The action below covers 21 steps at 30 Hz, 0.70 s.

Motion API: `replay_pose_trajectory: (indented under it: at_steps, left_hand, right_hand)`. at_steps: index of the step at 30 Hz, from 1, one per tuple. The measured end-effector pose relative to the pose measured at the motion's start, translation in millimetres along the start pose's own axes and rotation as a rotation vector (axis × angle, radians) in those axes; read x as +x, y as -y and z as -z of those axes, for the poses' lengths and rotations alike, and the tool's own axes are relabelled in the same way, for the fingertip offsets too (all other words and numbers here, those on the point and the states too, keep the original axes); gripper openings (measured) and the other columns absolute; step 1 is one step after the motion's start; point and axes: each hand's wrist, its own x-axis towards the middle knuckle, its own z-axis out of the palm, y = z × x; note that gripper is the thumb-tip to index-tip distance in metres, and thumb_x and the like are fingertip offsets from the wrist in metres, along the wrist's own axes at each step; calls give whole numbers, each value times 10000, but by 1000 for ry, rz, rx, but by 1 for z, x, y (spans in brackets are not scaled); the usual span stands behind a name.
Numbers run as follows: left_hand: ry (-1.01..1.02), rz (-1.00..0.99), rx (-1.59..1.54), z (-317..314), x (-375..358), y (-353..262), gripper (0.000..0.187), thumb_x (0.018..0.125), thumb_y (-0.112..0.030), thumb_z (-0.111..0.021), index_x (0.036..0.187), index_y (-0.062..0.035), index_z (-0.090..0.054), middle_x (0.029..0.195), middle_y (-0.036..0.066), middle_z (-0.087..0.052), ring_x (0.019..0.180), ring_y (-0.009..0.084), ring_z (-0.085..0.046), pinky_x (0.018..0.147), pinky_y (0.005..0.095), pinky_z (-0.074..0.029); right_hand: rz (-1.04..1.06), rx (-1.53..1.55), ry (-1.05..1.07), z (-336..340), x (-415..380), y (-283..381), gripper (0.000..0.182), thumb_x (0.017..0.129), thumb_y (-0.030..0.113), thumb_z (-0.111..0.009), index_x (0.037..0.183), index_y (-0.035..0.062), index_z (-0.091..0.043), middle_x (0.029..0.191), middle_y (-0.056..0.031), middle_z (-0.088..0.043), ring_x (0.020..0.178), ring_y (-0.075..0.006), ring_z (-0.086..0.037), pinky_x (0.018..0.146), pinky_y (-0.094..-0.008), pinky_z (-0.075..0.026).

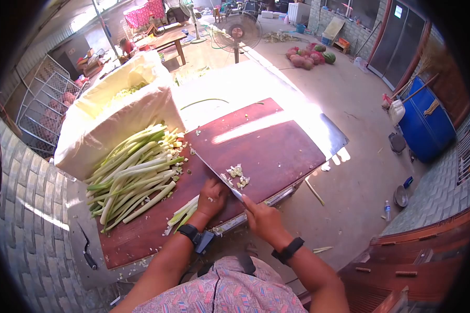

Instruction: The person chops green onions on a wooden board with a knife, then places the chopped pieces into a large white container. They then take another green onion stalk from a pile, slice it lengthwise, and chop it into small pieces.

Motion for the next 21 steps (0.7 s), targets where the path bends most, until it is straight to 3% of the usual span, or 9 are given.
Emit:
replay_pose_trajectory:
  at_steps: [7, 12, 21]
  left_hand:
    - [5, -41, 43, 1, -3, -1, 107, 704, -82, -687, 785, -79, -618, 886, 97, -584, 873, 319, -561, 731, 439, -461]
    - [-1, -4, 41, -4, -6, 4, 118, 693, -77, -688, 792, -84, -623, 885, 99, -592, 876, 327, -566, 732, 440, -464]
    - [-17, -26, 4, 0, -1, 3, 92, 709, -59, -663, 794, -76, -633, 902, 105, -606, 872, 342, -568, 739, 444, -480]
  right_hand:
    - [-1, 127, -196, 14, -6, 1, 437, 838, 111, -655, 1271, 99, -592, 729, -153, -612, 636, -340, -612, 588, -421, -486]
    - [24, -26, -48, 56, -35, 21, 437, 821, 153, -676, 1252, 146, -608, 657, -115, -570, 569, -312, -583, 524, -425, -471]
    - [-17, -19, 69, 60, -39, 24, 469, 843, 182, -661, 1301, 174, -565, 651, -123, -558, 551, -326, -576, 508, -433, -470]
